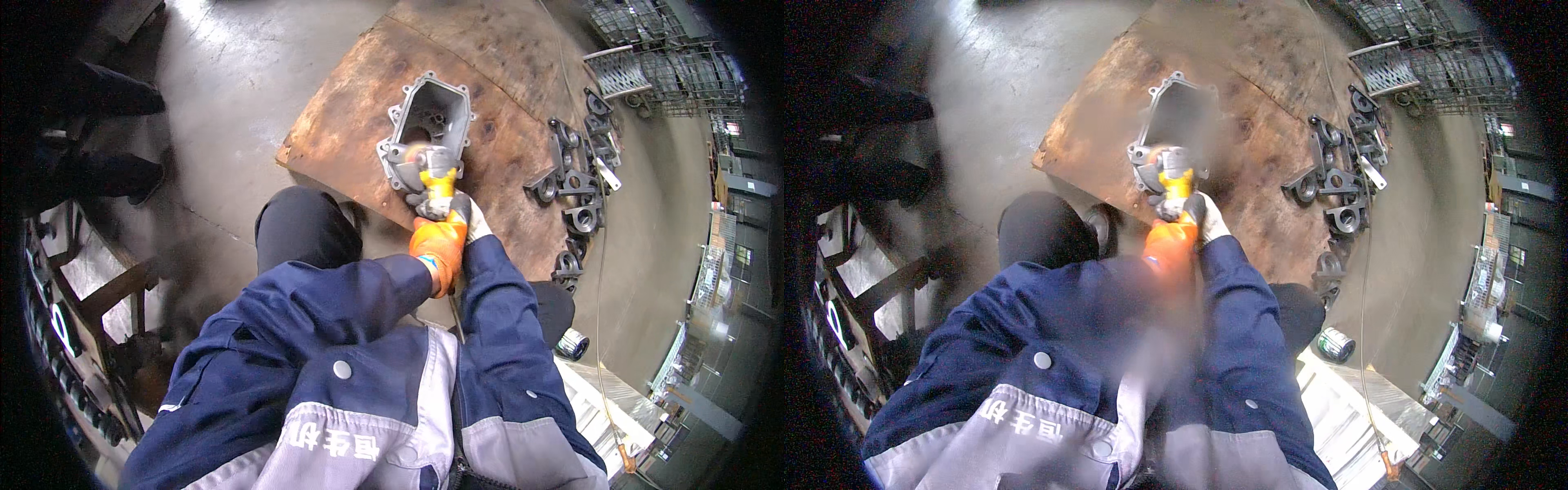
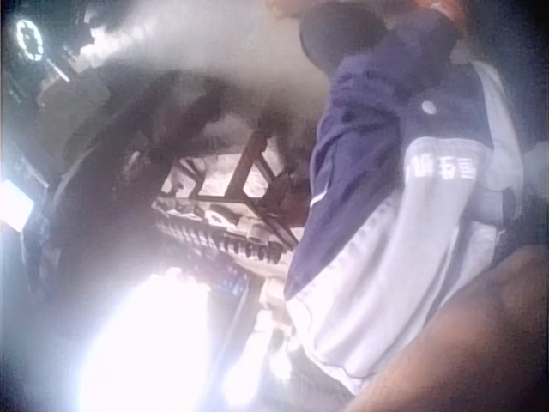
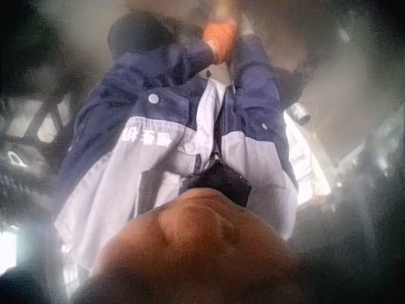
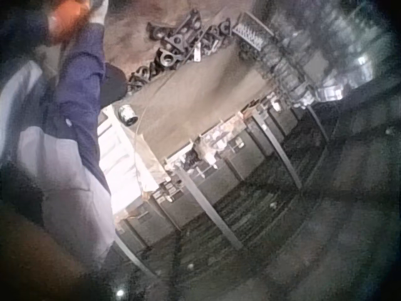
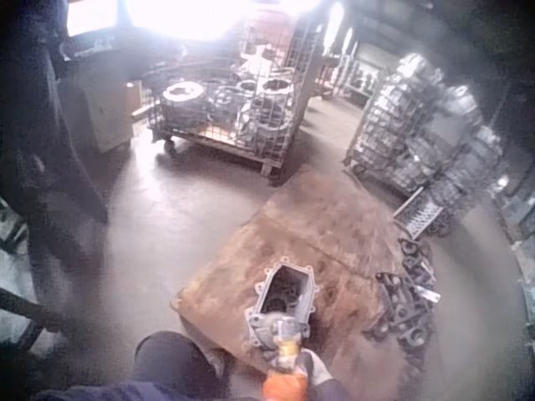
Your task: The person uses a handheld angle grinder to smooth the edges of metal parts. They pick up each part, grind its edges, inspect it, and place it into a metal bin. The process is repeated for several parts.
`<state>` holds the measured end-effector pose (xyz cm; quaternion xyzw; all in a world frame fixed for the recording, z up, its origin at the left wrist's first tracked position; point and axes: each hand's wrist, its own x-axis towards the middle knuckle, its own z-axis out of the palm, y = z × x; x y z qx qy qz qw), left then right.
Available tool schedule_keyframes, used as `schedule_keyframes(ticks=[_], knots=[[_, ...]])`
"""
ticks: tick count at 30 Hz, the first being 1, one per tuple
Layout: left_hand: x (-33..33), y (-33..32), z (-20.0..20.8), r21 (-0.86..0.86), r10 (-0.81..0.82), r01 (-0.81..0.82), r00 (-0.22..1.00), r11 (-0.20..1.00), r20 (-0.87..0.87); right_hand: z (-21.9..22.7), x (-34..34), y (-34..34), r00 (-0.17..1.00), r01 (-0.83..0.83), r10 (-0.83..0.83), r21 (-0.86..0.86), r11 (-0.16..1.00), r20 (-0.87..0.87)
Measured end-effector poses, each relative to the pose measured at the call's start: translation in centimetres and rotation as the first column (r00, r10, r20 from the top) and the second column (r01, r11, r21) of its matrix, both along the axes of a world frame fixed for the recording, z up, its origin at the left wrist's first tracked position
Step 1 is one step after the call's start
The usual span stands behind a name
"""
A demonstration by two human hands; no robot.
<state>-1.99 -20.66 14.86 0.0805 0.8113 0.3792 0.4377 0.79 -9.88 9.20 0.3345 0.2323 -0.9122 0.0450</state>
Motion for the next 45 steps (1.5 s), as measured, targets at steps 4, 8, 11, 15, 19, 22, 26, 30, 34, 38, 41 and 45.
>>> schedule_keyframes(ticks=[4,8,11,15,19,22,26,30,34,38,41,45], knots=[[-0.4,-0.4,-1.1,0.041,0.103,-0.104,0.995,0.994,0.013,0.0,-1.3,-0.5,0.996,-0.043,0.037,0.071,0.997,0.082],[-0.7,-0.1,-1.4,0.086,0.048,-0.05,0.998,0.995,0.028,0.6,-1.4,-0.1,0.997,-0.07,0.065,0.167,0.983,0.039],[-0.8,0.0,-1.4,0.049,0.195,-0.197,0.979,0.979,0.055,0.2,-2.1,-0.2,0.994,-0.108,0.108,0.011,0.994,-0.03],[-0.6,0.2,-1.4,0.035,0.161,-0.161,0.987,0.986,-0.002,-0.6,-1.9,0.3,0.994,-0.032,0.004,-0.252,0.967,-0.109],[-0.1,0.2,-1.5,-0.006,0.175,-0.175,0.984,0.984,-0.043,-1.6,-1.6,0.5,0.988,-0.127,0.125,-0.012,0.992,-0.085],[0.6,-0.1,-1.8,0.098,0.174,-0.165,0.98,0.981,-0.093,-2.0,-1.0,0.1,1.0,-0.007,0.005,-0.073,0.997,-0.02],[1.1,0.6,-2.9,0.148,-0.182,0.208,0.969,0.967,-0.167,-1.4,1.6,0.7,0.996,0.056,-0.061,-0.082,0.995,-0.06],[1.6,2.0,-3.8,0.18,0.009,-0.025,0.996,0.983,0.088,-1.0,3.0,1.8,0.963,0.266,-0.267,-0.035,0.963,-0.031],[2.0,0.8,-2.7,0.041,-0.118,0.137,0.944,0.99,-0.307,-1.7,1.1,0.7,0.998,0.068,-0.068,-0.033,0.997,-0.015],[0.9,-0.6,-0.4,0.023,-0.185,0.209,0.909,0.978,-0.374,-2.2,0.6,-0.1,0.998,0.056,-0.055,-0.049,0.997,0.021],[0.3,-0.2,1.7,0.114,-0.328,0.38,0.887,0.918,-0.325,-2.0,2.7,1.8,0.975,0.072,-0.131,-0.3,0.951,-0.181],[-0.2,1.7,3.2,0.246,-0.315,0.277,0.94,0.929,0.132,0.1,6.6,4.3,0.905,0.41,-0.415,0.075,0.909,0.092]])
